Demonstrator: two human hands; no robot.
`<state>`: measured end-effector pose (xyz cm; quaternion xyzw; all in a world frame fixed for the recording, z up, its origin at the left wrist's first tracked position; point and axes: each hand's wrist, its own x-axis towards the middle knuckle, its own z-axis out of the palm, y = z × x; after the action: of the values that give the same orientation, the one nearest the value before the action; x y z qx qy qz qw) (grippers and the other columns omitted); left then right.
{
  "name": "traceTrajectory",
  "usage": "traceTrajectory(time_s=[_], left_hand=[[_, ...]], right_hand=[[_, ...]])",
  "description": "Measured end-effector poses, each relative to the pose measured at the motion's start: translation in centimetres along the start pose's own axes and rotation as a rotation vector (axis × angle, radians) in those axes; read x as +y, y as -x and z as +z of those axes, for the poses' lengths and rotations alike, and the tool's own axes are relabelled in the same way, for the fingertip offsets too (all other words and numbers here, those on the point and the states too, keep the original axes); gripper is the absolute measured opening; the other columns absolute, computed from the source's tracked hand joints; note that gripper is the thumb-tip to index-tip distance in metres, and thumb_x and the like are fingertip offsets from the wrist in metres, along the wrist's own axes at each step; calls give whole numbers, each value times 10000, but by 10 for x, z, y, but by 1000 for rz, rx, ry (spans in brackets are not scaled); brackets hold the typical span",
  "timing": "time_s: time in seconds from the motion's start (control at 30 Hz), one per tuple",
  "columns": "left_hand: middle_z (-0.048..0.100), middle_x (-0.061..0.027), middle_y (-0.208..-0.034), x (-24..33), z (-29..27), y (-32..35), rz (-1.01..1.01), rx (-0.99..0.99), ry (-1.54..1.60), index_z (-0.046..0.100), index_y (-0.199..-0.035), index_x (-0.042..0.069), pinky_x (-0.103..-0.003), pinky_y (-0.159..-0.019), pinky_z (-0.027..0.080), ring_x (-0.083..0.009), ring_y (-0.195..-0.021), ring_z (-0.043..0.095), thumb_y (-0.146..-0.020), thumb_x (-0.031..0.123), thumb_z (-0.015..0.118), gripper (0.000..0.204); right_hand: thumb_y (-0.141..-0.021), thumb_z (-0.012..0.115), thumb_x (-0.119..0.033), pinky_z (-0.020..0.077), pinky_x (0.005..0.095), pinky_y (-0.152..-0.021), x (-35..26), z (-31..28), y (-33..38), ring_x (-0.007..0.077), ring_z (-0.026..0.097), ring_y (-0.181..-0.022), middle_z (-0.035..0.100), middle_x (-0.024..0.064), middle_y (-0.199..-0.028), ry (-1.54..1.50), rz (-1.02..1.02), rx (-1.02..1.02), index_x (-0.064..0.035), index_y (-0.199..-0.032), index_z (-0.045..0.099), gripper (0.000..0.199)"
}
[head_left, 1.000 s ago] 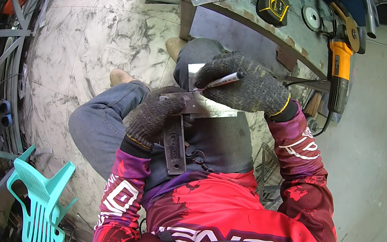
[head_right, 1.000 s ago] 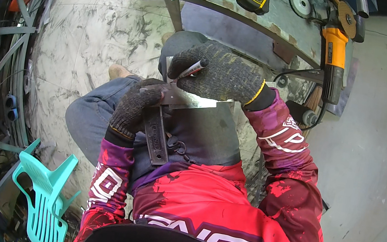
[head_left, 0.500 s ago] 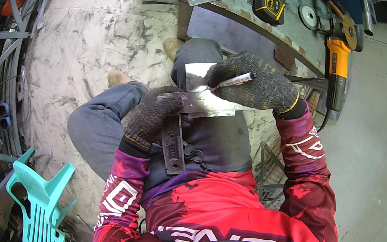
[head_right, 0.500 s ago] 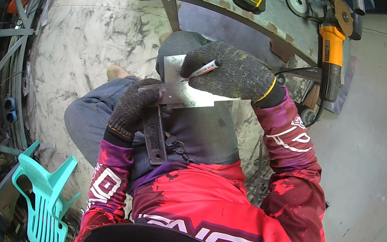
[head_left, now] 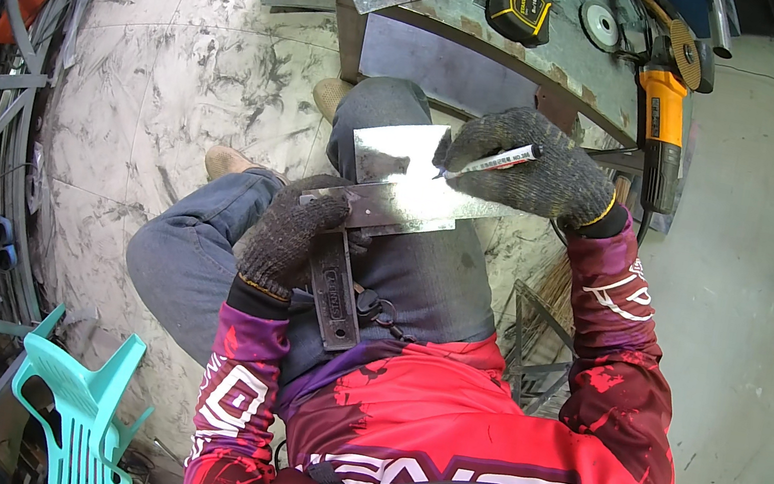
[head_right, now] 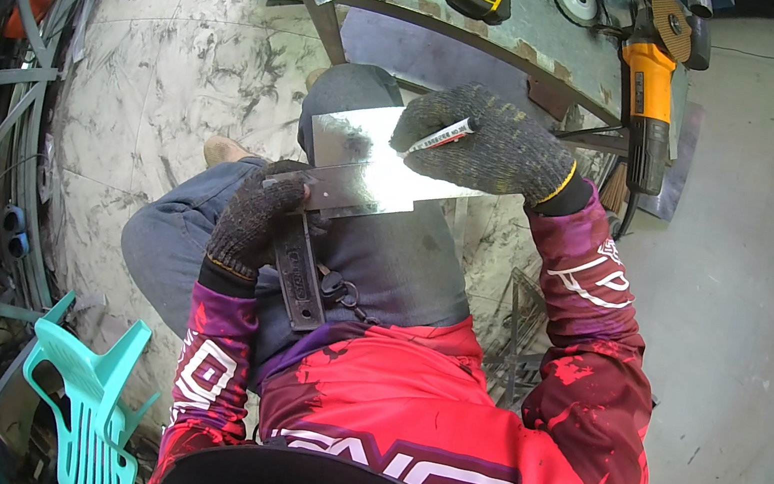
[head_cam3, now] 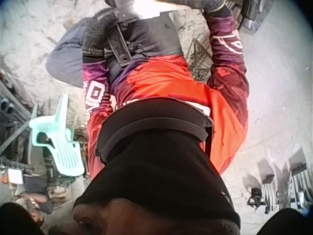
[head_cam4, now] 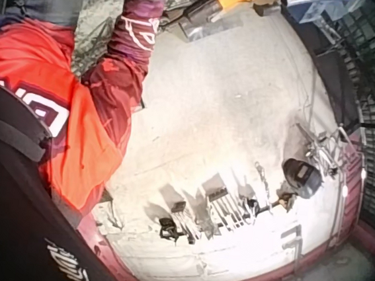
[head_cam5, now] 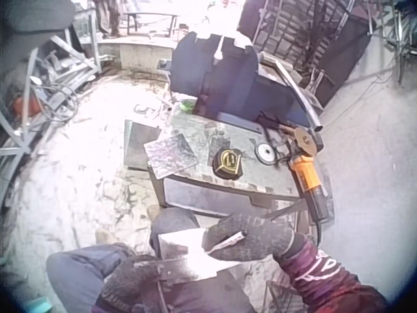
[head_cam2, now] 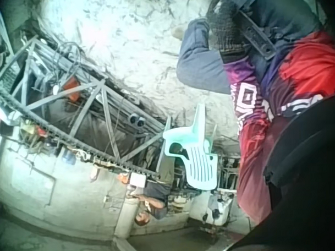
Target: Measure a metal sheet, mark it, and cut/grind it using an angle grinder.
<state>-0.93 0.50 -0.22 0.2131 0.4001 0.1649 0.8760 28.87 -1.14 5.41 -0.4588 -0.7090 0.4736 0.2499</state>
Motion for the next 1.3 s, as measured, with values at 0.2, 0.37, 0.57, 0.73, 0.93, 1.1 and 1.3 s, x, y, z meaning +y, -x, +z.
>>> traceTrajectory(time_s=[0.2,0.37,0.57,0.73,0.93,1.1,1.3], left_hand=[[637,-127,-894,0,0,0,8,-4,6,568,-1110,-49,-348,-638,590,-220,-722,664,-836,182,672,373],[643,-129,-878,0,1,1,12,14,2,563,-1119,-46,-345,-637,588,-221,-715,664,-836,189,678,386],[647,-130,-869,1,-1,1,0,2,-24,556,-1125,-37,-343,-636,586,-225,-714,665,-836,186,683,387],[644,-127,-913,-1,-3,0,12,-6,-20,547,-1127,-33,-348,-647,591,-230,-738,665,-824,166,686,388],[636,-125,-952,-5,-5,-1,23,-20,-33,540,-1133,-37,-365,-678,598,-231,-752,665,-825,153,659,381],[633,-132,-959,-4,-4,-1,14,-26,-38,525,-1153,-45,-362,-672,597,-231,-763,669,-827,171,657,413],[628,-103,-946,-1,3,2,-29,6,-168,538,-1134,11,-322,-649,573,-184,-758,645,-854,174,652,344]], right_hand=[[-785,790,-159,534,324,-817,-2,-6,11,194,657,-892,692,92,-988,-46,88,37,-43,-1007,695,267],[-778,802,-182,533,326,-805,-5,-10,16,188,655,-888,689,88,-992,39,141,60,-49,-1015,696,292],[-767,804,-158,536,321,-771,-18,-19,20,174,653,-842,689,96,-952,47,240,62,-21,-960,697,260],[-796,767,-152,512,275,-728,-19,-12,26,106,603,-812,671,52,-904,-170,359,185,-13,-959,691,227],[-855,730,-137,519,274,-756,-11,0,36,106,616,-856,681,43,-950,-222,292,212,-36,-1043,682,218],[-870,708,-111,516,274,-795,-8,3,41,119,621,-916,681,61,-998,-252,362,202,-30,-1063,670,213],[-884,653,-89,515,316,-822,7,23,34,178,631,-985,667,92,-1058,-248,199,465,-22,-1095,637,222]])
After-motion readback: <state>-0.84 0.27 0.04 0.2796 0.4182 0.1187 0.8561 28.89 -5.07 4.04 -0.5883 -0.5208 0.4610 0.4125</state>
